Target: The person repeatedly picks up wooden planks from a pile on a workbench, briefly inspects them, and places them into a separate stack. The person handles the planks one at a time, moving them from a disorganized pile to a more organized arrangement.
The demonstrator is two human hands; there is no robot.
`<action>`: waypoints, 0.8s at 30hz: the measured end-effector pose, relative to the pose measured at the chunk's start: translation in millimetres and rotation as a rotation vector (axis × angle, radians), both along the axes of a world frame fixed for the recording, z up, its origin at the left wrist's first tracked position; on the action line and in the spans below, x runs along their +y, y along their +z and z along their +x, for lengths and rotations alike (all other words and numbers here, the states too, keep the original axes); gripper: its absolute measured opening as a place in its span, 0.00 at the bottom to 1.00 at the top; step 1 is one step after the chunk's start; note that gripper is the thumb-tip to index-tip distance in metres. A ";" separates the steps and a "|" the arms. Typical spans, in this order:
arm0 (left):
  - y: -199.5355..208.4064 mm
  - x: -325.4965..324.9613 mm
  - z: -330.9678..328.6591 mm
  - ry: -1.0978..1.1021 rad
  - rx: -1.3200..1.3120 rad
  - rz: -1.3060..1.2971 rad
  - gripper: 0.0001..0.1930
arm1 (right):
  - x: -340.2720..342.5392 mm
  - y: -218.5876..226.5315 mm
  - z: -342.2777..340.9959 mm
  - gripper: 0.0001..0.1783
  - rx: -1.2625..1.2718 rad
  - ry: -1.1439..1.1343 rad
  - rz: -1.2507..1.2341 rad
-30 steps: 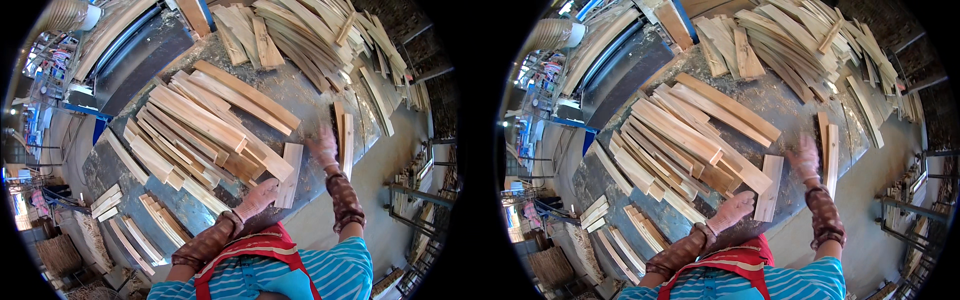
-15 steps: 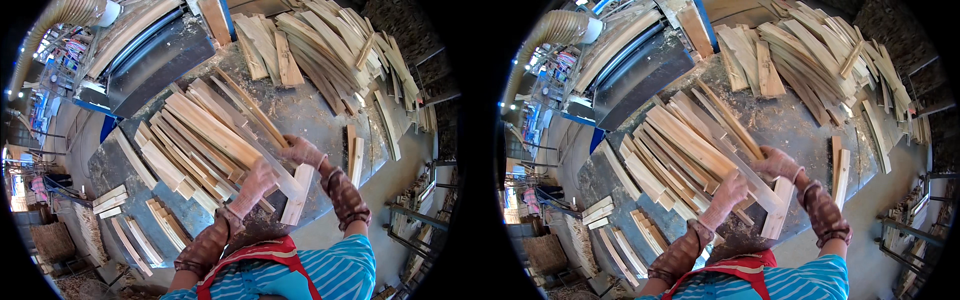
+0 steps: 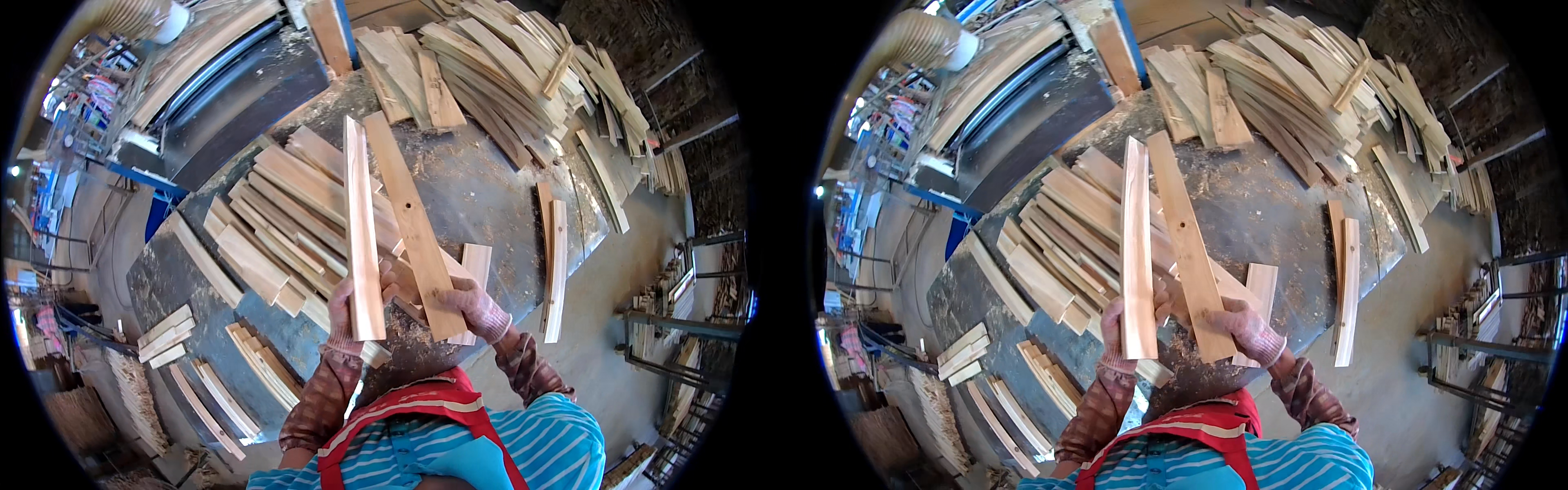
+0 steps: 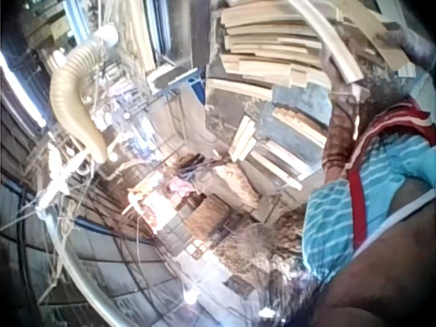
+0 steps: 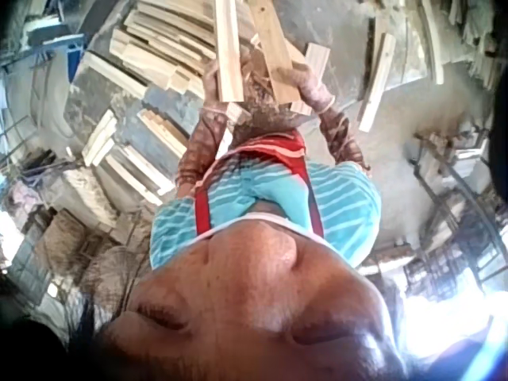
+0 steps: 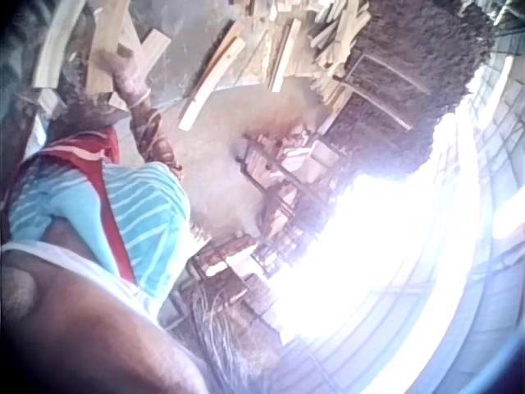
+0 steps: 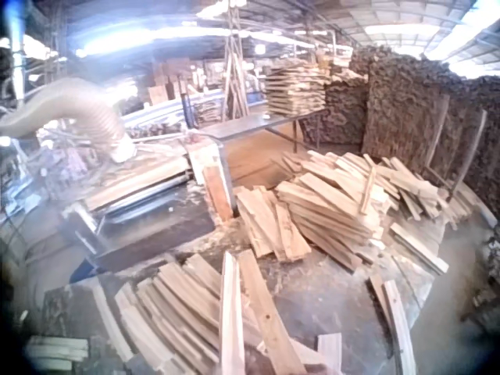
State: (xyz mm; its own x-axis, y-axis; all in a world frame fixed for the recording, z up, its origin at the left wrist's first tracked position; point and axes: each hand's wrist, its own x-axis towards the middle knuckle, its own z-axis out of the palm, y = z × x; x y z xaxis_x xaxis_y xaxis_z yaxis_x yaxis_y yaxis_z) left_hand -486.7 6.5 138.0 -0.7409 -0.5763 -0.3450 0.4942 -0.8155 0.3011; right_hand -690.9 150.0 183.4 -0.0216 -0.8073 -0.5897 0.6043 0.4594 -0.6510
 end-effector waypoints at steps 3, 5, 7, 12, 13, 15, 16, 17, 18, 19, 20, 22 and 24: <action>2.9 11.7 39.8 0.056 0.068 0.058 0.39 | 8.5 6.4 28.0 0.33 -0.040 -0.009 -0.055; 3.1 22.1 62.4 0.129 0.036 0.096 0.39 | 12.2 15.2 49.3 0.34 -0.049 0.001 -0.078; 6.4 30.9 86.4 0.101 0.010 0.059 0.38 | 17.9 21.7 72.2 0.30 -0.045 0.001 -0.103; 3.3 54.4 128.4 0.099 0.098 0.052 0.38 | 31.7 20.7 130.9 0.33 -0.060 0.023 -0.126; 7.1 60.2 137.3 0.098 0.063 0.049 0.39 | 33.0 20.9 140.4 0.32 -0.056 0.043 -0.122; -22.6 64.1 163.5 0.039 0.021 0.023 0.34 | 36.0 18.9 162.2 0.30 -0.053 0.084 -0.117; -32.5 67.2 170.2 0.041 -0.018 -0.021 0.33 | 39.0 7.1 173.0 0.28 0.017 0.123 -0.087; -36.3 68.9 173.1 0.031 -0.054 -0.063 0.32 | 44.2 -13.6 181.5 0.27 0.091 0.150 -0.057; -29.4 67.9 174.9 -0.045 -0.121 -0.147 0.32 | 46.1 -23.6 188.5 0.25 0.169 0.181 -0.032; -38.2 70.9 180.2 -0.036 -0.204 -0.177 0.32 | 49.4 -30.8 196.1 0.25 0.185 0.160 -0.035; -38.2 71.1 181.9 -0.029 -0.286 -0.208 0.32 | 49.5 -33.1 205.7 0.25 0.201 0.137 -0.040; -36.4 77.7 190.5 -0.054 -0.452 -0.134 0.31 | 48.7 -38.7 216.5 0.25 0.236 0.100 -0.027; -42.7 77.9 200.8 -0.100 -0.571 -0.247 0.30 | 47.2 -41.6 226.9 0.24 0.269 0.074 0.015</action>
